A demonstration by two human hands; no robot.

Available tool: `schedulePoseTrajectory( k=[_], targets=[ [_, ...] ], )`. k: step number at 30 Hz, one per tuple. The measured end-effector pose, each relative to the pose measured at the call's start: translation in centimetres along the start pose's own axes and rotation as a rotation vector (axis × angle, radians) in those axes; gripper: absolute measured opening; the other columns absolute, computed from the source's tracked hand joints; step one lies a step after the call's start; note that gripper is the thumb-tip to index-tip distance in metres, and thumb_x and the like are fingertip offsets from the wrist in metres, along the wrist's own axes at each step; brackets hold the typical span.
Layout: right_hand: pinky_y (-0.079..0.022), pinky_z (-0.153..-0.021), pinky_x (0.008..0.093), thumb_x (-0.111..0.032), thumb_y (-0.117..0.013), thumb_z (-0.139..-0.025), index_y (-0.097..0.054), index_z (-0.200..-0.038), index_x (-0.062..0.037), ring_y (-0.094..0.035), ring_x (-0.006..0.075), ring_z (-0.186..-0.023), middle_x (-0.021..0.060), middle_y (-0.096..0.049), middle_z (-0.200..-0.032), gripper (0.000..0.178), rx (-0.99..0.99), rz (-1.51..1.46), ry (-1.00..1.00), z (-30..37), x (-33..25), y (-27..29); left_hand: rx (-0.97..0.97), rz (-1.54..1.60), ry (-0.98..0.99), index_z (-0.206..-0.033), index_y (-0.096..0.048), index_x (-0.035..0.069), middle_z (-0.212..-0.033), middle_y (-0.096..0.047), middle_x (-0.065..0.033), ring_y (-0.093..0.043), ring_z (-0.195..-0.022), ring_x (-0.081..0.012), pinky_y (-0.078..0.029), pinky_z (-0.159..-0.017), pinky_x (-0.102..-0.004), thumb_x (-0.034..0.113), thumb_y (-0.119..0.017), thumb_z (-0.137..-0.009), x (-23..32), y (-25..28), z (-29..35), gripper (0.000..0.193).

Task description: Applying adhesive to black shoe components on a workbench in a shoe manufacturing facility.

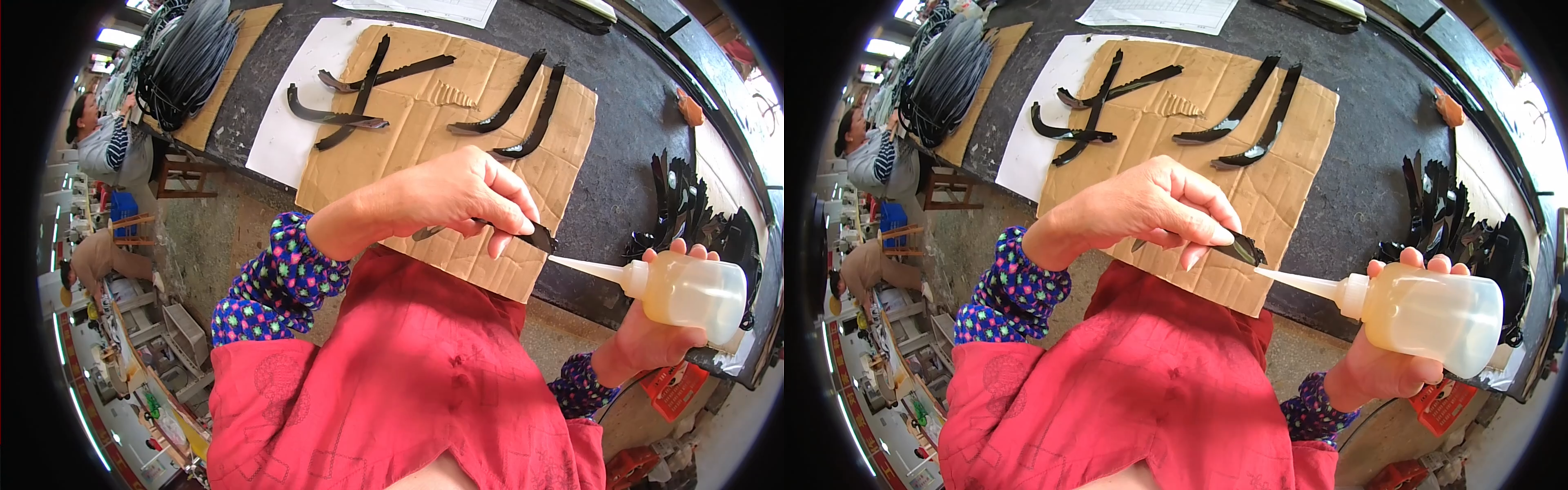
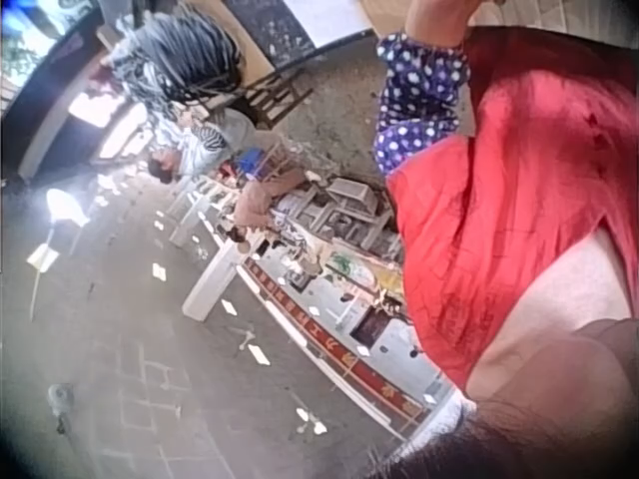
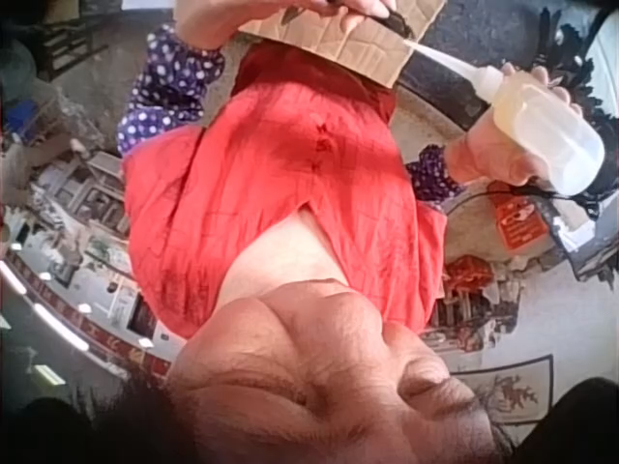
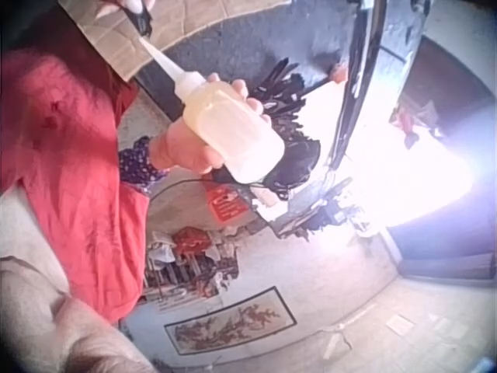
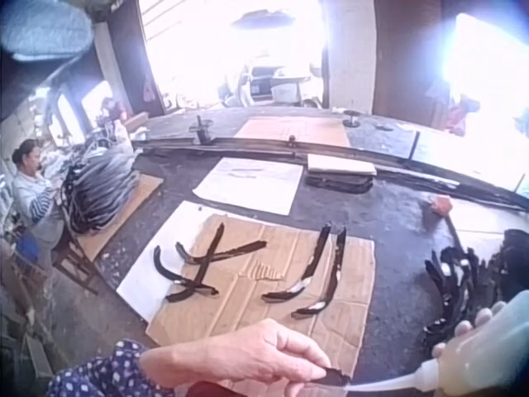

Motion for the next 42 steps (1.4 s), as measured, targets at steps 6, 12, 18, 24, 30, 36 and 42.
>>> schedulePoseTrajectory(
  k=[6,12,18,24,30,36,42],
  targets=[
    [-0.05,-0.085,0.0495,-0.059,-0.076,-0.061,-0.032,-0.134,-0.0018,-0.047,0.0353,-0.116,0.0132,-0.044,-0.125,0.102,-0.024,0.017,-0.022,0.1,0.0,0.4,-0.009,0.006,0.0,-0.097,-0.064,-0.002,-0.064,-0.061,-0.002,-0.046,-0.051,-0.0006,-0.027,-0.043,-0.0145,0.013,-0.063,-0.084,0.0,0.0,0.0,0.02],
    [-0.047,-0.089,0.0516,-0.059,-0.075,-0.063,-0.031,-0.135,-0.0018,-0.046,0.0362,-0.117,0.0147,-0.043,-0.129,0.102,0.044,-0.047,0.035,-0.2,-0.1,0.6,-0.026,-0.015,0.046,-0.094,-0.066,0.005,-0.063,-0.061,0.0024,-0.049,-0.059,-0.0008,-0.032,-0.052,-0.0169,0.021,-0.064,-0.081,-0.5,0.2,0.2,0.02],
    [-0.046,-0.09,0.0521,-0.059,-0.074,-0.063,-0.031,-0.135,-0.0023,-0.044,0.0367,-0.119,0.0146,-0.042,-0.13,0.101,0.009,-0.018,0.008,-0.4,0.4,0.2,-0.021,0.027,0.042,-0.097,-0.064,0.0,-0.065,-0.062,-0.0021,-0.048,-0.052,-0.0017,-0.03,-0.045,-0.0151,0.015,-0.062,-0.084,-0.5,0.3,0.4,0.02],
    [-0.044,-0.092,0.0527,-0.046,-0.075,-0.069,-0.026,-0.136,-0.0038,-0.043,0.0376,-0.12,0.0142,-0.04,-0.13,0.093,-0.038,-0.136,-0.058,-1.0,1.9,1.7,0.205,0.142,-0.113,-0.103,-0.051,0.0,-0.078,-0.065,-0.013,-0.053,-0.046,-0.0081,-0.049,-0.047,-0.0204,0.016,-0.054,-0.092,3.0,5.1,1.2,0.02],
    [-0.034,-0.099,0.0543,-0.043,-0.066,-0.08,-0.021,-0.14,-0.0006,-0.034,0.0395,-0.128,0.0181,-0.034,-0.138,0.086,-0.072,-0.26,-0.064,-2.4,3.7,2.5,0.58,0.144,-0.18,-0.098,-0.049,-0.002,-0.075,-0.049,-0.0057,-0.053,-0.064,-0.0129,-0.06,-0.056,-0.0329,0.019,-0.055,-0.092,3.7,12.5,-6.7,0.022],
    [-0.042,-0.093,0.053,-0.043,-0.071,-0.075,-0.027,-0.137,-0.0025,-0.04,0.0383,-0.122,0.016,-0.039,-0.132,0.086,0.003,-0.236,-0.082,-3.4,4.4,1.9,0.882,-0.174,-0.342,-0.093,-0.049,-0.001,-0.084,-0.058,-0.0142,-0.061,-0.067,-0.0198,-0.05,-0.052,-0.032,0.017,-0.064,-0.084,2.7,16.8,-13.8,0.025],
    [-0.041,-0.094,0.0515,-0.045,-0.069,-0.077,-0.026,-0.137,0.0011,-0.042,0.0388,-0.121,0.017,-0.041,-0.132,0.087,0.055,-0.166,-0.054,-3.8,5.0,3.0,1.072,-0.795,-0.442,-0.106,-0.049,0.002,-0.104,-0.053,-0.0182,-0.05,-0.105,-0.0329,-0.042,-0.087,-0.0401,0.021,-0.063,-0.082,4.0,14.2,-11.6,0.033]
  ],
)
Point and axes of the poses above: each hand's wrist, its own z-axis away from the middle knuckle, its own y-axis out of the back of the hand, x = y × z, the point moved 7 cm from there along -z, towards the middle knuckle
